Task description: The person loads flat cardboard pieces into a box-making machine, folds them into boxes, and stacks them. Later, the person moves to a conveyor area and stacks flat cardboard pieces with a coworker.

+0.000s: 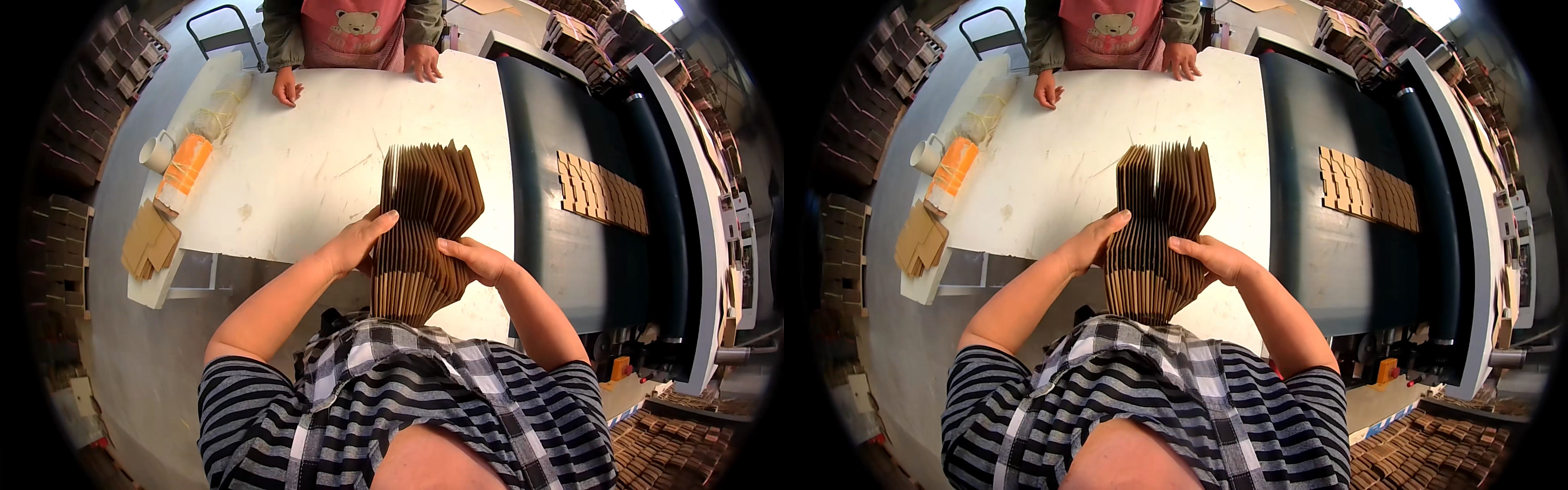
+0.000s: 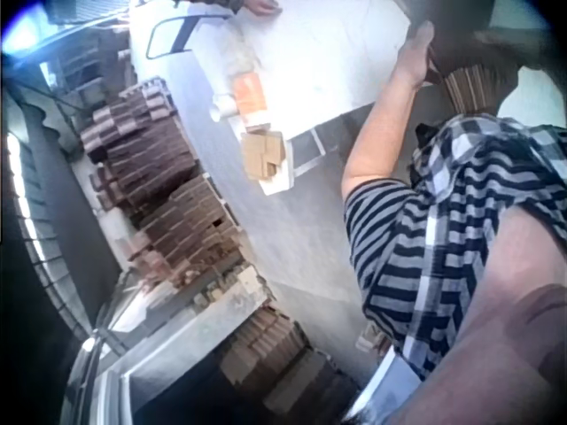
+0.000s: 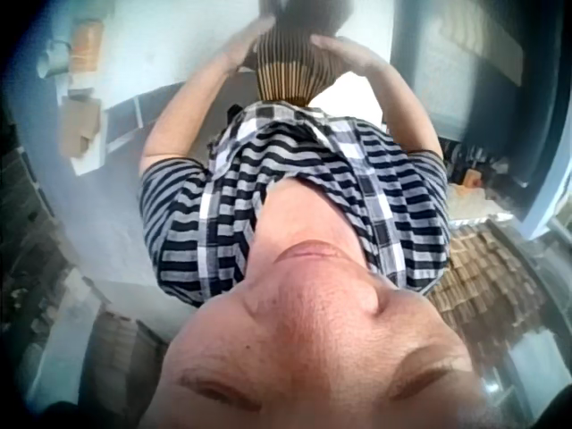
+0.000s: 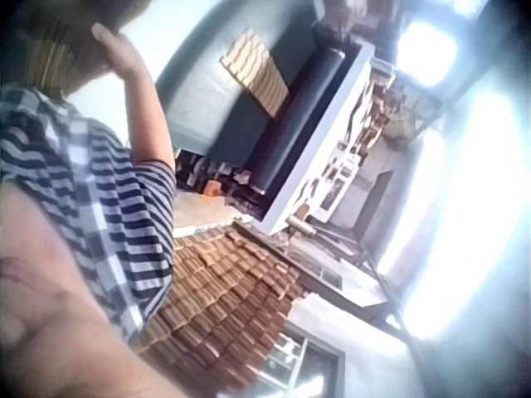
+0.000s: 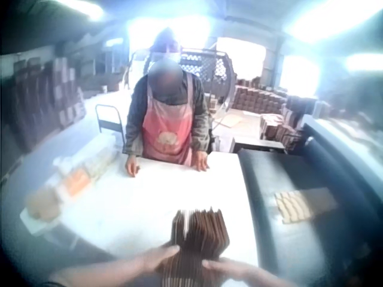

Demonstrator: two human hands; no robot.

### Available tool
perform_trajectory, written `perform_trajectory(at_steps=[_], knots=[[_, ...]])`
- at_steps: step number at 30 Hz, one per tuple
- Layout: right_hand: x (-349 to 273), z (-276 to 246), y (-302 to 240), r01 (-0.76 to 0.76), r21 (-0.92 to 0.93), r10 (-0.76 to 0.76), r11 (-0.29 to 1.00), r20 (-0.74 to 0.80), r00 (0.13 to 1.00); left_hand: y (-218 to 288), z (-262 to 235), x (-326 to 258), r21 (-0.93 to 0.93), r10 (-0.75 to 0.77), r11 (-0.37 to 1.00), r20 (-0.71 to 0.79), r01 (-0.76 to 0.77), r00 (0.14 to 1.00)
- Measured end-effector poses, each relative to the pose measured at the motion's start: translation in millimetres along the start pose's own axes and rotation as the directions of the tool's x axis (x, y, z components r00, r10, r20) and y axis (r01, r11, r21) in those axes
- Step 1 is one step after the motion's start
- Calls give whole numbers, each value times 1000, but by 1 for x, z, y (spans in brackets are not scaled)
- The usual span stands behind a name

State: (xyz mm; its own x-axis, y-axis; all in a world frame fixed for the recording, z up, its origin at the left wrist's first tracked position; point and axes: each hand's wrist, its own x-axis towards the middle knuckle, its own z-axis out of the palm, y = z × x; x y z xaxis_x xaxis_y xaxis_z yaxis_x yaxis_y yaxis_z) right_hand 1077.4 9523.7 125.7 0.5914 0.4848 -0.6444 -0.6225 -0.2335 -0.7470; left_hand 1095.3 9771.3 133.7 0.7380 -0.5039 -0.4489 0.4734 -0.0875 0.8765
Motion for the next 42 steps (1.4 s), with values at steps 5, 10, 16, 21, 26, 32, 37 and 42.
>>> perform_trajectory(at_steps=[5, 10, 16, 21, 26, 32, 37, 42], knots=[[-8, -5, -20, 45, -75, -44, 996, 18, 999, 17, 2, -3, 77, 6, 997, -38, -3, 999], [19, -44, -38, 56, 71, -65, 996, 130, 989, 49, -25, 25, 66, -81, 995, 176, 70, 981], [53, -74, -46, -118, 78, 115, 990, 50, 992, 52, -50, 45, 29, -156, 988, 141, 154, 978], [75, -81, -82, -207, 3, 207, 978, 77, 975, 36, -72, 68, 111, -174, 978, -34, 177, 984], [102, -69, -89, -220, 9, 219, 976, -105, 970, 40, -82, 80, 49, -177, 982, -101, 183, 979], [100, -89, -63, -122, 151, 151, 981, -200, 968, 37, -68, 47, 124, -33, 991, -158, 53, 987], [50, -57, -65, 103, 28, -95, 994, -214, 972, 27, -62, 39, 47, 36, 998, -145, -29, 989], [68, -33, -68, 27, -145, -61, 989, -233, 971, 3, -55, 60, 8, 15, 1000, -257, -14, 966]])
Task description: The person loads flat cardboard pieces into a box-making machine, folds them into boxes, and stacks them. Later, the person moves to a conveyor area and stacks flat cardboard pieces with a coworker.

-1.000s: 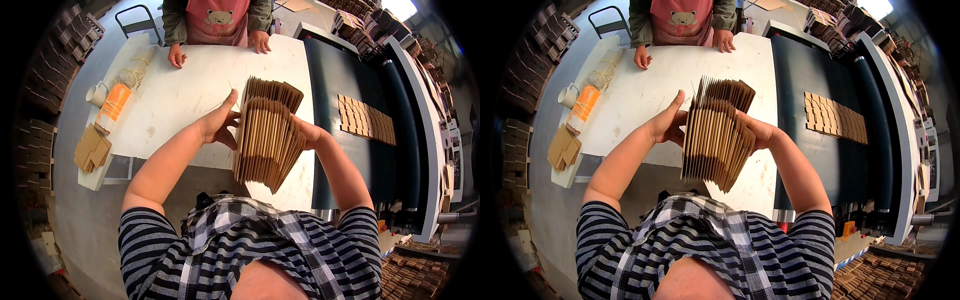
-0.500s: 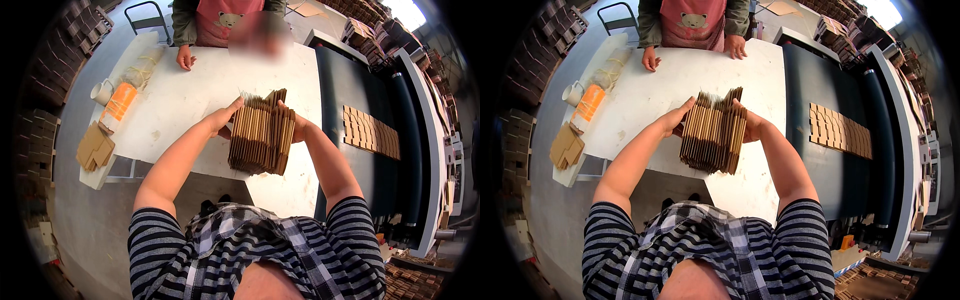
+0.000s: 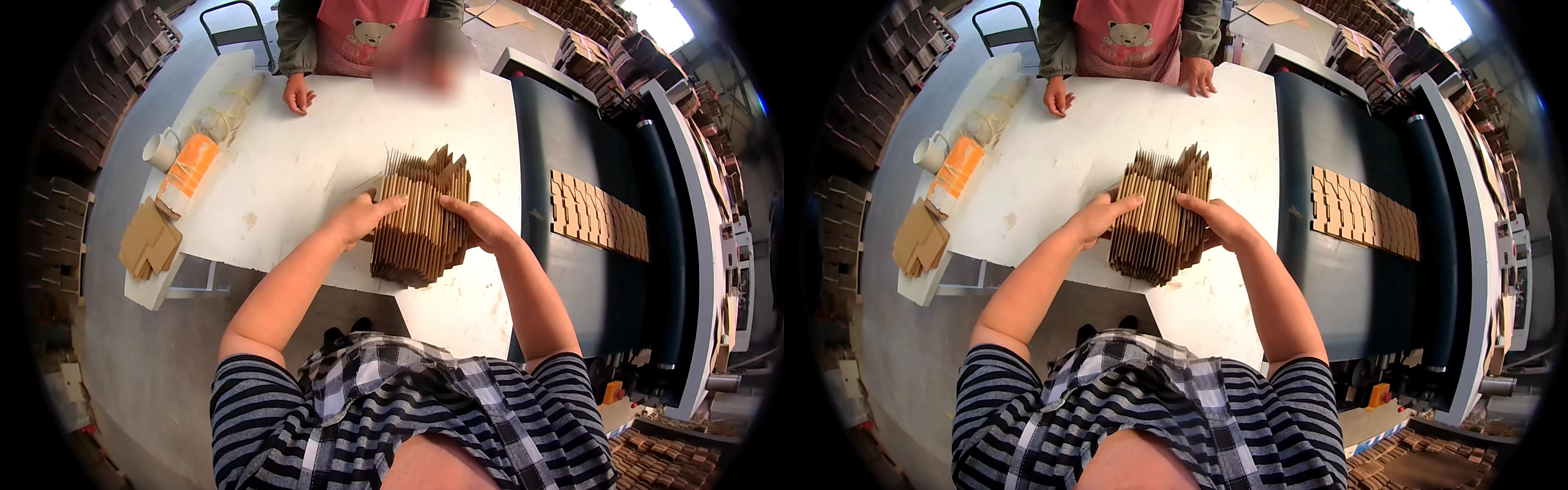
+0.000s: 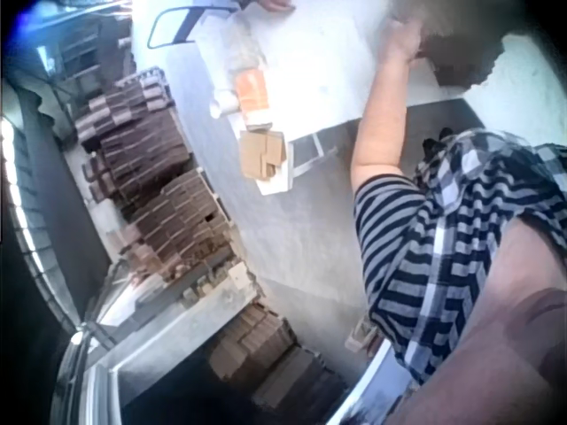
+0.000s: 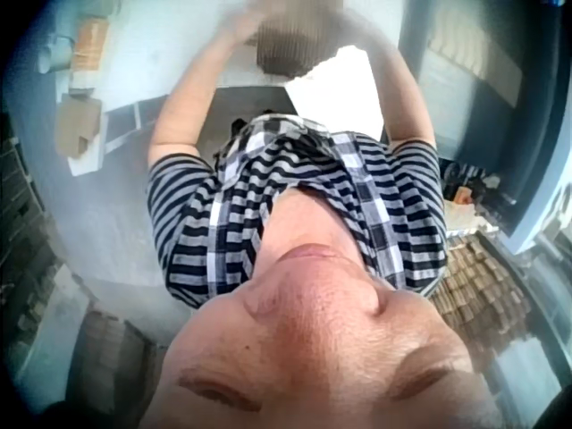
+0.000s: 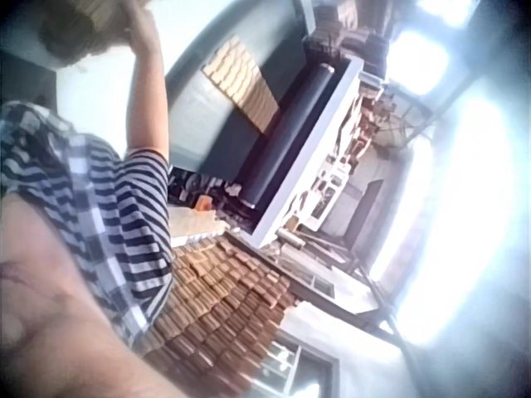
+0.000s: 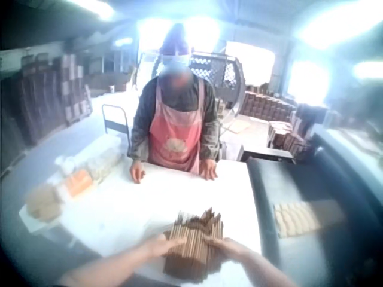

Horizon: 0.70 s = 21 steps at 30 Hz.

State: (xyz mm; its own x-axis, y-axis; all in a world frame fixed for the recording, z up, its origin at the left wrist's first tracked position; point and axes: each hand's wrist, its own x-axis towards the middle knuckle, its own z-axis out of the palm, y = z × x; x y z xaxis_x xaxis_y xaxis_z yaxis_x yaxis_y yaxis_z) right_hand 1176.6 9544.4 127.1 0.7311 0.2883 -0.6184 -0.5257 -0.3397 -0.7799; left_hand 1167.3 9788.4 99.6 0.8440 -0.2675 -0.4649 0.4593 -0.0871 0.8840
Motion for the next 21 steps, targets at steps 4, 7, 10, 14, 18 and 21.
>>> perform_trajectory(at_steps=[4, 7, 10, 14, 18, 21], knots=[[-3, 15, 7, 101, 145, -111, 984, 61, 992, -1, 14, -5, -38, 145, 989, 35, -143, 989], [-18, 9, -3, 42, 59, -47, 997, 85, 995, -14, 19, 1, -77, 250, 966, 49, -245, 967], [-15, 8, 17, 469, -12, -469, 883, -49, 882, 5, 26, -31, 153, 545, 827, 19, -541, 838], [-40, 32, 33, 756, 52, -752, 652, -84, 654, -16, 25, -42, 299, 782, 582, 48, -756, 621], [1, 27, 101, 745, -329, -792, 580, -12, 611, -68, 7, -20, 524, 734, 486, 188, -699, 652], [24, 39, 131, 802, -212, -828, 558, -79, 555, -113, 5, 7, 583, 716, 441, 231, -682, 659]])
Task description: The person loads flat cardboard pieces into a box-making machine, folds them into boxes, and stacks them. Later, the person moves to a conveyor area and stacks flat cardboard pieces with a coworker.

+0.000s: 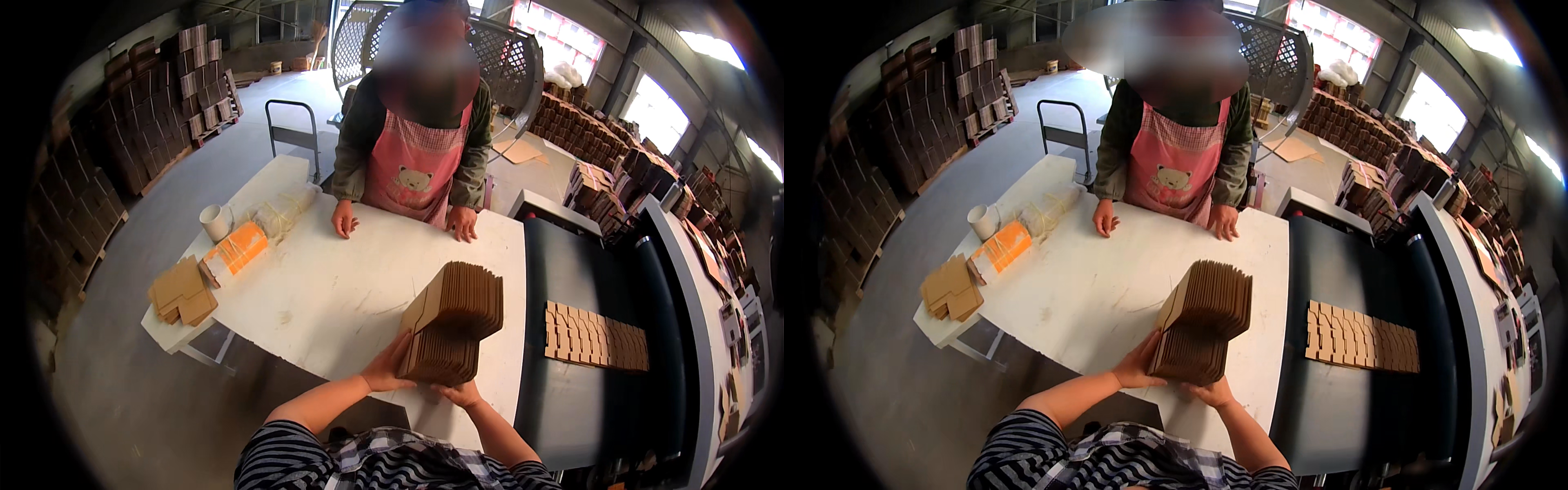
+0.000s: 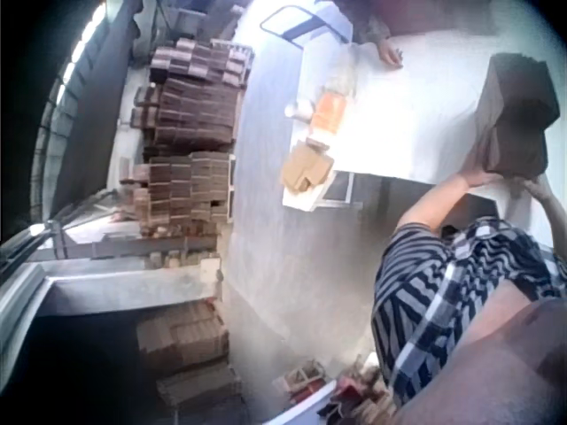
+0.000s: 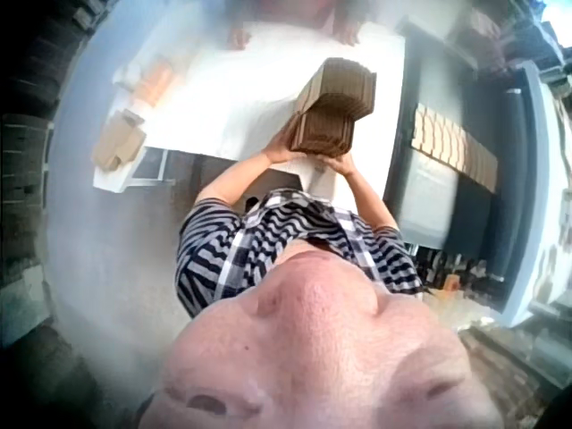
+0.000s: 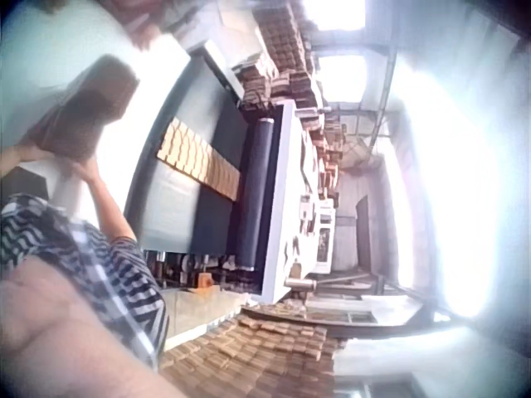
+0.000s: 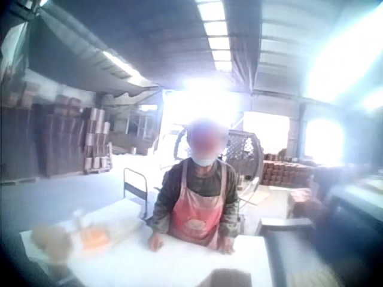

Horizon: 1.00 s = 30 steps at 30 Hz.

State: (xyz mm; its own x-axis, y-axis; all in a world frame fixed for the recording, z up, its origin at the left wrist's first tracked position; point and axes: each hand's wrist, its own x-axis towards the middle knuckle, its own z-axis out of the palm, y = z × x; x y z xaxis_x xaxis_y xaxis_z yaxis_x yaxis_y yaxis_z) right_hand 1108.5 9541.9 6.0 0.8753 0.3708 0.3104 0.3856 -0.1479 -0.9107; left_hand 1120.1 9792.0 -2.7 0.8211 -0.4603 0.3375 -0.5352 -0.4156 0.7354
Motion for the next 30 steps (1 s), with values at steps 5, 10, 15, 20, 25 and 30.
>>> perform_trajectory(at_steps=[5, 10, 15, 20, 25, 30], knots=[[2, -9, 18, -289, -117, 305, 950, 160, 939, -16, 3, 0, -92, -69, 994, -46, 65, 997], [13, -12, 7, -127, -65, 131, 990, 57, 990, -13, 0, 10, -199, -52, 979, -36, 44, 998], [27, -5, 0, -135, -116, 144, 984, 75, 987, -10, -1, 13, -217, -110, 971, -34, 100, 993], [44, -16, -49, -303, -209, 329, 930, 104, 939, 19, 1, 18, -563, -182, 821, -107, 92, 977], [83, -20, -157, -228, -683, 472, 694, 192, 860, 15, 9, -4, -891, -360, 384, 97, 242, 928], [110, 6, -127, -246, -790, 615, 562, 200, 763, 1, 42, -43, -981, -500, -152, 183, 123, 846]])
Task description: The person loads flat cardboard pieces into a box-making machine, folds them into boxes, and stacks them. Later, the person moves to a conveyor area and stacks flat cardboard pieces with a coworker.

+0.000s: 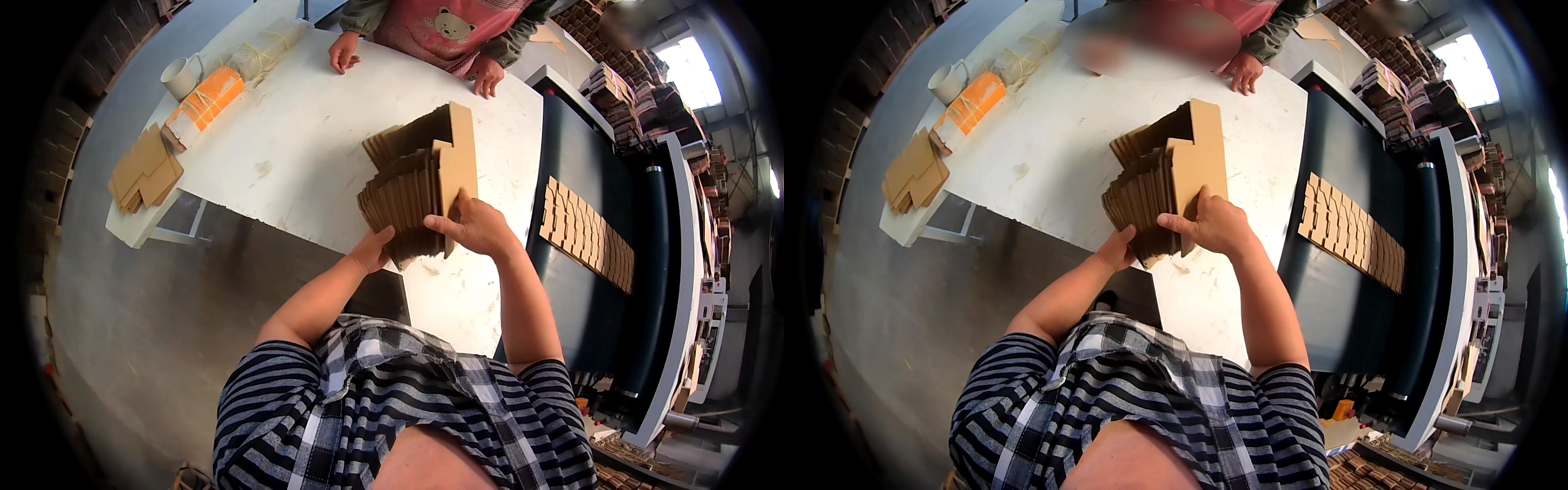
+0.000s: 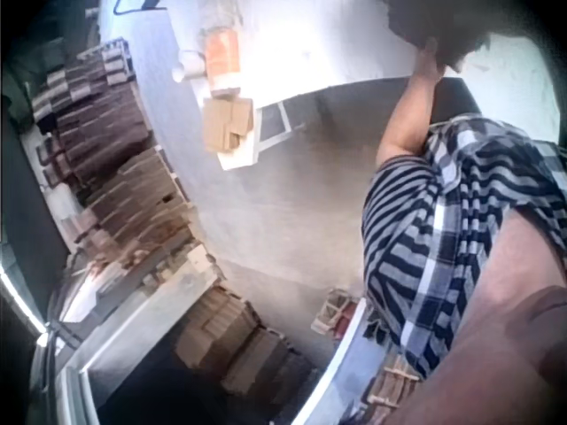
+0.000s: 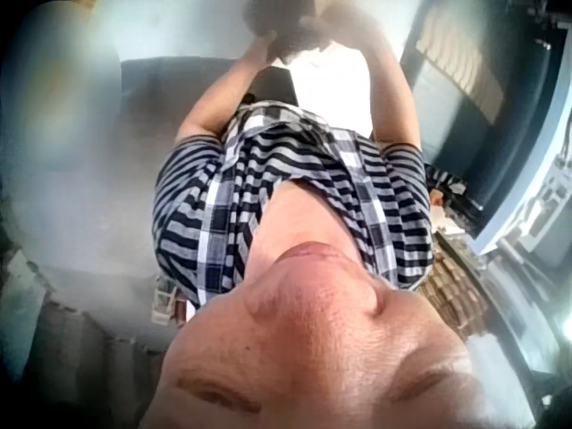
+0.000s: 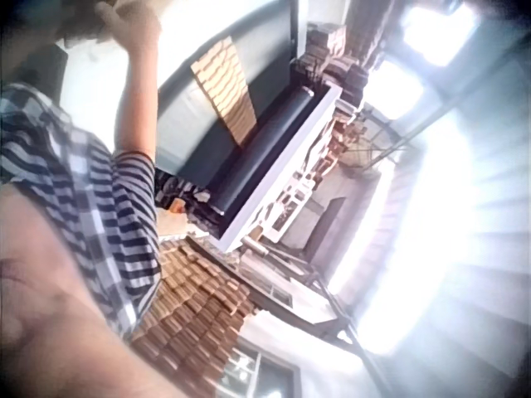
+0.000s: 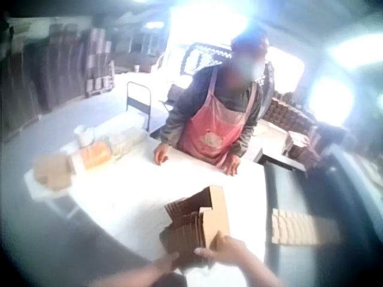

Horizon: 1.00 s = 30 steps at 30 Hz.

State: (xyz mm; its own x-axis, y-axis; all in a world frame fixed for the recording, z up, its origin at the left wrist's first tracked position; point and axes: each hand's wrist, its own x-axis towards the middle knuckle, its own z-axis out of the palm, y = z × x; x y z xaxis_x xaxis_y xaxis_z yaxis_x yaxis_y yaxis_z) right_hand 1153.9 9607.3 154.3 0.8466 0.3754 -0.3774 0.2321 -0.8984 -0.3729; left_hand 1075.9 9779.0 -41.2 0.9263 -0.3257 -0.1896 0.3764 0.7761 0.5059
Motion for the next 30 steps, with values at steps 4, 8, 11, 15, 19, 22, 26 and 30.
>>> perform_trajectory(at_steps=[4, 8, 11, 15, 19, 22, 26, 30], knots=[[11, 37, -57, -91, -475, 61, 875, -78, 995, 24, -10, -22, 196, -120, 966, -243, 170, 963], [18, 45, -79, -110, -523, 149, 845, 33, 988, 101, -7, -62, 774, -40, 428, -499, 466, 866], [13, 50, -83, -131, -560, 155, 818, -6, 988, 143, 28, -72, 983, 576, 43, -171, 180, 799], [7, 42, -80, -105, -572, 105, 813, -34, 994, 161, 82, -19, 767, 489, -636, 484, -83, 725], [23, -2, -85, -11, -481, 133, 876, 219, 967, 149, 70, 14, 922, 210, -387, 64, 23, 976], [61, -31, -93, 55, -419, -5, 906, 119, 993, 132, 41, 15, 936, 285, -343, 184, -79, 941], [138, -13, -136, 391, 340, -218, 855, -449, 867, 124, 54, 12, 920, 342, -380, 239, -99, 909], [203, 42, -144, 799, 373, -327, 471, -768, 552, 120, 44, 15, 951, 349, -255, 260, -175, 900]])
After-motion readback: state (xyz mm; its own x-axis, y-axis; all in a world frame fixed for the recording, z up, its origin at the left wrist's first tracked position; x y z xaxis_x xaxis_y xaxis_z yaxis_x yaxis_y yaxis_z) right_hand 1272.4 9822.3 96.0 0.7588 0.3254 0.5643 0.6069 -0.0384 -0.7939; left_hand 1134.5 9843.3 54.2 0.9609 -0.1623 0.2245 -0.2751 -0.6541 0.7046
